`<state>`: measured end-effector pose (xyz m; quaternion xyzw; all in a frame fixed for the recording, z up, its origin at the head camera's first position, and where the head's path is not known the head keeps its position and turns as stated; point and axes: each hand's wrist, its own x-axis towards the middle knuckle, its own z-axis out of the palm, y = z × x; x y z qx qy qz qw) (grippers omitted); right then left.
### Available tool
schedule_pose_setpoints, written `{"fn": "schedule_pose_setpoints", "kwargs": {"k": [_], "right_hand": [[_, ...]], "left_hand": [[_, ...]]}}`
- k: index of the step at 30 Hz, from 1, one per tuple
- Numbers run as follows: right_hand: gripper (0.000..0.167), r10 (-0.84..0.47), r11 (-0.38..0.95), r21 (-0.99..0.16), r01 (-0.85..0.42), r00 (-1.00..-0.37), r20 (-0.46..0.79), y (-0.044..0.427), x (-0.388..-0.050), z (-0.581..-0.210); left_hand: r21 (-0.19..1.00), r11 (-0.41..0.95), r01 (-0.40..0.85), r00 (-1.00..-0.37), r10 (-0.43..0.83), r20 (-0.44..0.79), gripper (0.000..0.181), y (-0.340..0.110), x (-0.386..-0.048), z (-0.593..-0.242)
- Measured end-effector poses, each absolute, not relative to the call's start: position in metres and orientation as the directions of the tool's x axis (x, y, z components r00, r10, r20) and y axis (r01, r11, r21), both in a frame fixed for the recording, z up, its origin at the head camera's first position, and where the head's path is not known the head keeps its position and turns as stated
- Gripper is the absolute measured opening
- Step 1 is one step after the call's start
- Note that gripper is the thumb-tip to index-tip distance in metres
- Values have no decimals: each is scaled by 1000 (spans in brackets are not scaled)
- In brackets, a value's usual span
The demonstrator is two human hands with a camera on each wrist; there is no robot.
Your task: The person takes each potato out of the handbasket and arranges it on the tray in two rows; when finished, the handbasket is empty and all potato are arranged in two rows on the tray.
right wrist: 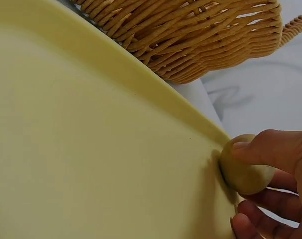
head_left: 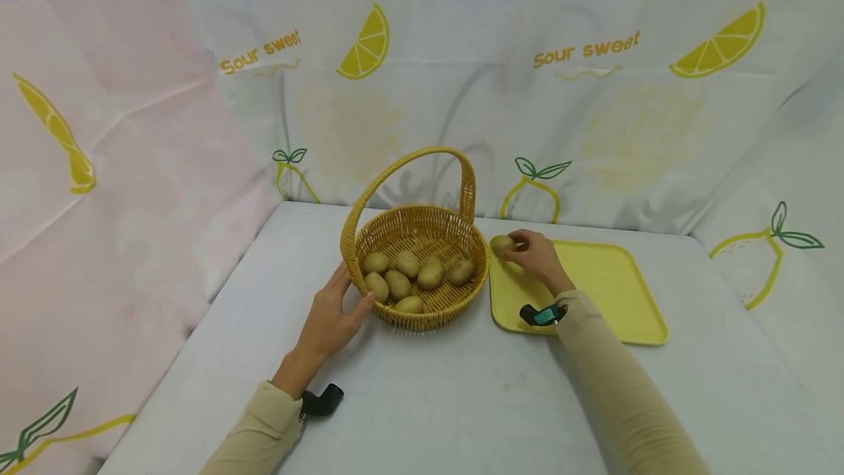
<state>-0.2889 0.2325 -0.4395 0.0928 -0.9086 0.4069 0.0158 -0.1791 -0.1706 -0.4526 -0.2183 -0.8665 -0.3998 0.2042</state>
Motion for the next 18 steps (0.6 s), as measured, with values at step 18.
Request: {"fn": "schedule_pose_setpoints", "kwargs": {"k": [18], "right_hand": [[53,-165,657,-729,-191,-980,108,233,-287,-436]], "left_hand": [[601,580,551,-816,224,532,71,-169,-178,-452]]}}
